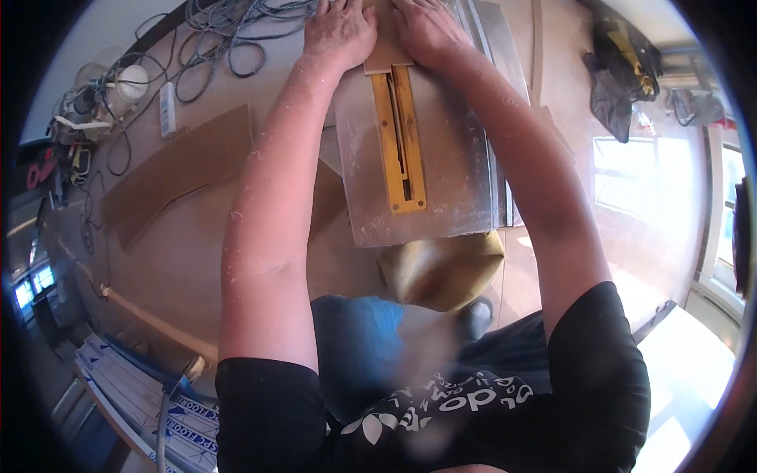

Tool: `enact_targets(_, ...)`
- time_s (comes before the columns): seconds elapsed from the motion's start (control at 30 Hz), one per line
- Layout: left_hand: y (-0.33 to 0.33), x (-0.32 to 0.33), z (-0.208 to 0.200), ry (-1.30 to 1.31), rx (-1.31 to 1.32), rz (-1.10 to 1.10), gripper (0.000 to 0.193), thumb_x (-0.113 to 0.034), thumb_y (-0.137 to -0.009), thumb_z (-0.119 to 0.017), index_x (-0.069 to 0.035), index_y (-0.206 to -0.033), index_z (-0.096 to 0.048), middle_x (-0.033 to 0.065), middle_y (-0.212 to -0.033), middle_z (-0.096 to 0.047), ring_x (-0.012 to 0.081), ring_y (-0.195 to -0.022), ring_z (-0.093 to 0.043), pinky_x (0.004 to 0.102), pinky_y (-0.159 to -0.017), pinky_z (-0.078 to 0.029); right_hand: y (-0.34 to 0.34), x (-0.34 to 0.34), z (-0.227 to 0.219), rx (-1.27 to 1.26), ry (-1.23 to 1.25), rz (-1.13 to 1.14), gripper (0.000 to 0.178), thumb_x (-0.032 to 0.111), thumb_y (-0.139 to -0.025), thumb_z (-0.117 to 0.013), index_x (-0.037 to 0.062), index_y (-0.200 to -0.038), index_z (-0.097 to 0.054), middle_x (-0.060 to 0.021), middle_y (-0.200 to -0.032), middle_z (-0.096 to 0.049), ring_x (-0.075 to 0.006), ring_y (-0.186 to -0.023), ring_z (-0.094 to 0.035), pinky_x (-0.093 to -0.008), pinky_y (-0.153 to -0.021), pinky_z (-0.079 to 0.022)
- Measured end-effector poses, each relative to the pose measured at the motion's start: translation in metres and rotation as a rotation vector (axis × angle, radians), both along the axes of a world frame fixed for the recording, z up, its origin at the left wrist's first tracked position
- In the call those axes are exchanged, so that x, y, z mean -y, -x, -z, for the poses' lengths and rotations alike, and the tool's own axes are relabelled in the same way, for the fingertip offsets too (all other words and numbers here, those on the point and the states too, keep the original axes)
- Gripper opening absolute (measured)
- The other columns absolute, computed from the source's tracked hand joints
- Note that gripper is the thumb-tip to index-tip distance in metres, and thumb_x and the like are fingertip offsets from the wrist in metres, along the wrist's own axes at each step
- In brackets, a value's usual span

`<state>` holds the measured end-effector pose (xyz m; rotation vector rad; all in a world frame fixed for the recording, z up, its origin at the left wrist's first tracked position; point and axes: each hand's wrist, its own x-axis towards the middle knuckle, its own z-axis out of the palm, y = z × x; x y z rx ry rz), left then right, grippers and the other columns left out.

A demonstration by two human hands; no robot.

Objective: The person cuts a piece of trim using a table saw, then applies adhesive and fits the piece along the base of a wall.

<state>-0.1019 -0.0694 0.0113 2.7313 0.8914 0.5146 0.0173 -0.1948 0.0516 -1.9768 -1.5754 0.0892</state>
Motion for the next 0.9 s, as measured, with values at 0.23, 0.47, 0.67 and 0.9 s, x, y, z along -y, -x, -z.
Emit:
enact_targets(0.23,0.002,0.008,0.002,0.008,-0.008,0.022,0.061,-0.035,-0.107,-0.042,0.005,-0.152,-0.04,0.0245,-0.157,-0.043,0.0397,-0.148,-0.036,0.0465,-0.122,-0.031,-0.001,0.007,0.016,0.139,-0.03,0.072,0.043,0.02,-0.097,-0.045,-0.0014,-0.132,-0.059,-0.0244,-0.14,-0.058,-0.0408,-0.133,-0.051,-0.0476,-0.113,-0.039)
enact_targets(0.47,0.009,0.008,0.005,-0.058,0.011,0.044,0.059,-0.034,-0.107,-0.042,0.007,-0.15,-0.041,0.0257,-0.156,-0.044,0.0401,-0.148,-0.037,0.0461,-0.122,-0.032,0.002,0.007,0.016,0.11,0.016,0.008,0.043,0.018,-0.096,-0.046,-0.004,-0.131,-0.058,-0.0257,-0.141,-0.057,-0.0413,-0.134,-0.05,-0.0473,-0.114,-0.039)
enact_targets(0.67,0.01,0.002,0.011,-0.096,0.006,0.049,0.057,-0.031,-0.107,-0.04,0.008,-0.149,-0.042,0.0272,-0.155,-0.044,0.0404,-0.147,-0.038,0.0457,-0.122,-0.033,0.012,0.006,0.004,0.064,0.089,0.029,0.043,0.019,-0.096,-0.047,-0.0045,-0.131,-0.058,-0.027,-0.144,-0.056,-0.0406,-0.137,-0.049,-0.0456,-0.117,-0.038)
enact_targets(0.9,0.006,0.01,0.004,-0.05,-0.003,0.044,0.058,-0.031,-0.107,-0.039,0.008,-0.15,-0.041,0.0271,-0.157,-0.042,0.0395,-0.148,-0.037,0.0448,-0.123,-0.031,0.002,0.007,0.023,0.167,-0.097,0.083,0.039,0.021,-0.098,-0.049,-0.0025,-0.125,-0.062,-0.0255,-0.138,-0.059,-0.04,-0.132,-0.054,-0.0451,-0.114,-0.041)
